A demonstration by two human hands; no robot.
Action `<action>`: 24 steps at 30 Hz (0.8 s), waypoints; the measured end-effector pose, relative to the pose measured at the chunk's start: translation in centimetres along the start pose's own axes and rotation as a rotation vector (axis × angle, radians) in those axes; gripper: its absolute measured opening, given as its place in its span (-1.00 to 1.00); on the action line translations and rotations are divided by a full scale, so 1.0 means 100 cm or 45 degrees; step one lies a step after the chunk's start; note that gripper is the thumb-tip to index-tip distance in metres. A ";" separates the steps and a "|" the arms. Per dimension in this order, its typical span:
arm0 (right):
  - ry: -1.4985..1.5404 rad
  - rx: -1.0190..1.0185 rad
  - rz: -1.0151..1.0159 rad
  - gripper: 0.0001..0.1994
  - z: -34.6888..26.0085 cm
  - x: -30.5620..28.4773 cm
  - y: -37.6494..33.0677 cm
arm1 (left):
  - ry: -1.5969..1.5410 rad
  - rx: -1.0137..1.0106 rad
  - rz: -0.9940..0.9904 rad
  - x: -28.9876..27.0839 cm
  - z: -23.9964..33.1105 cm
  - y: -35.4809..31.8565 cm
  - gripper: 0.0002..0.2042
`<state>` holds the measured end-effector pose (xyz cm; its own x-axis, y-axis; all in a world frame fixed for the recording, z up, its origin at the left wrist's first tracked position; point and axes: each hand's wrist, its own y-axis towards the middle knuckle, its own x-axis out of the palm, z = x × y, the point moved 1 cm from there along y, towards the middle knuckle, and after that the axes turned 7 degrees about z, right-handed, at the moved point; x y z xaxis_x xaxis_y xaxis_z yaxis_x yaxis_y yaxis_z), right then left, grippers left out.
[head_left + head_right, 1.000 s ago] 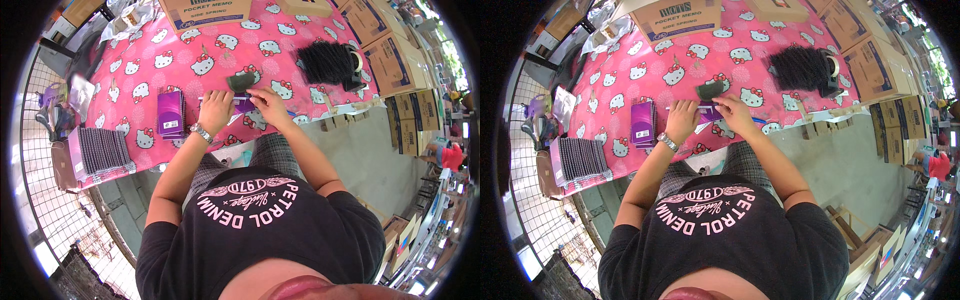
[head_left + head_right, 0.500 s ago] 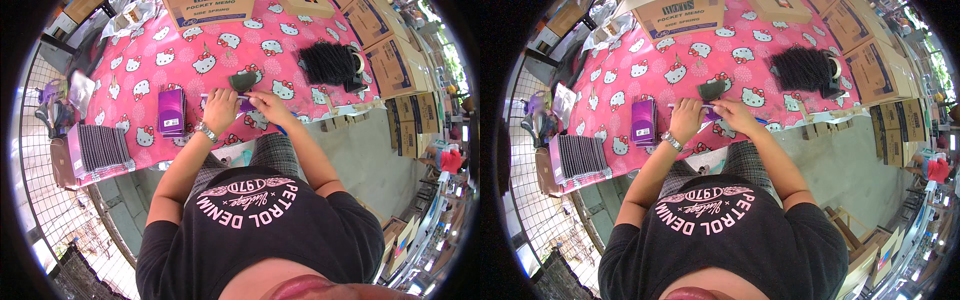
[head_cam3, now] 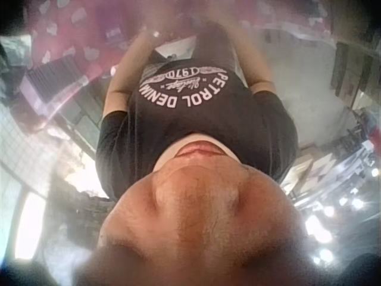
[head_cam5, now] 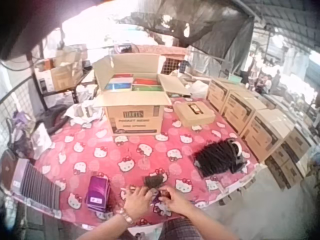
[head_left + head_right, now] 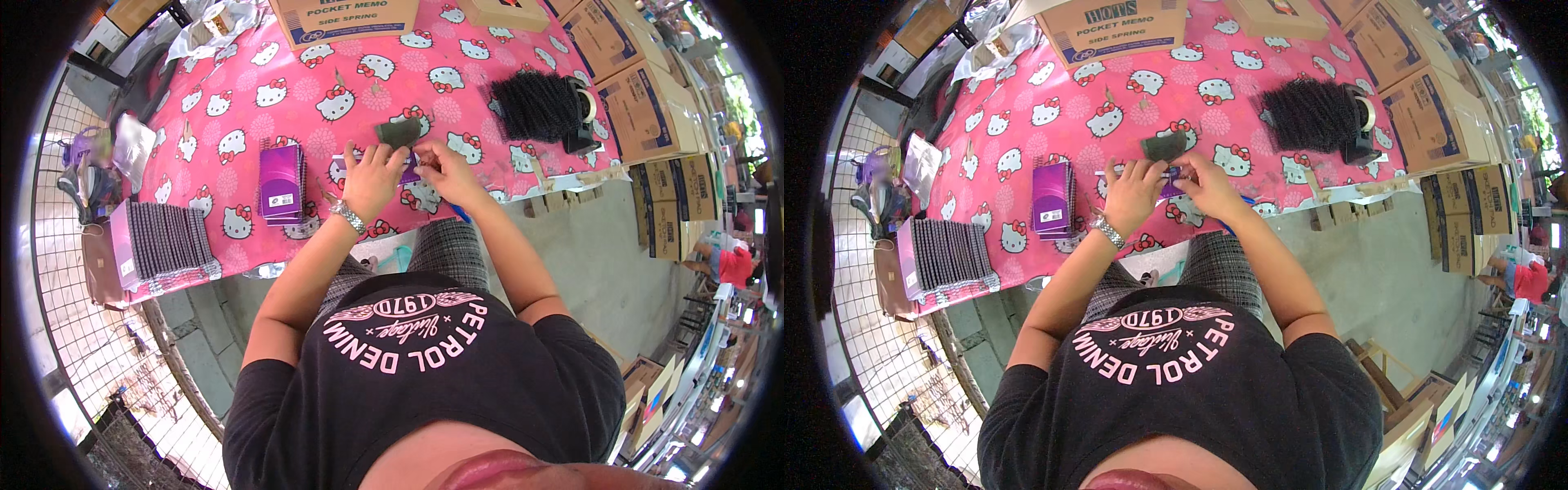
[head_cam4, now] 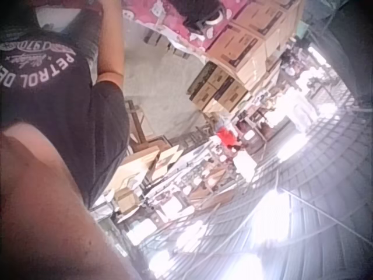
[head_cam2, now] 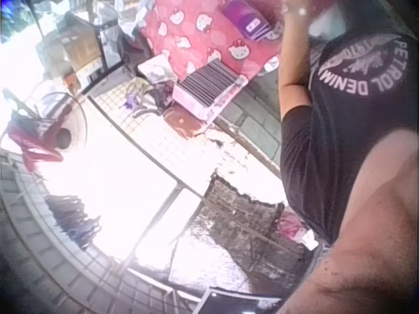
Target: The person assembles notebooks by threading metal coils through the punched holes of paper stacks and covers, using pliers to crimp the ends of the coils.
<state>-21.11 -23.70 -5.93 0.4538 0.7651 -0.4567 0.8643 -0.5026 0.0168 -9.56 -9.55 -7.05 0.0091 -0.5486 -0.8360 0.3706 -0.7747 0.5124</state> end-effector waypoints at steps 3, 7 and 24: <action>-0.019 -0.058 -0.002 -0.67 -0.009 -0.003 -0.001 | 0.054 0.020 -0.038 0.003 0.002 -0.003 -0.79; -0.144 0.178 -0.292 -0.69 -0.027 -0.013 0.014 | 0.000 0.031 -0.036 -0.001 0.001 -0.007 -0.80; 0.948 0.265 -0.790 -0.48 0.007 -0.028 0.044 | -0.119 -0.135 0.039 -0.005 -0.018 -0.019 -0.64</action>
<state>-18.74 -28.30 -5.23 0.0154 0.9384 0.3453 0.9721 0.0668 -0.2250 -8.65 -7.21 -7.96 -0.0627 -0.6021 -0.7960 0.4676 -0.7223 0.5095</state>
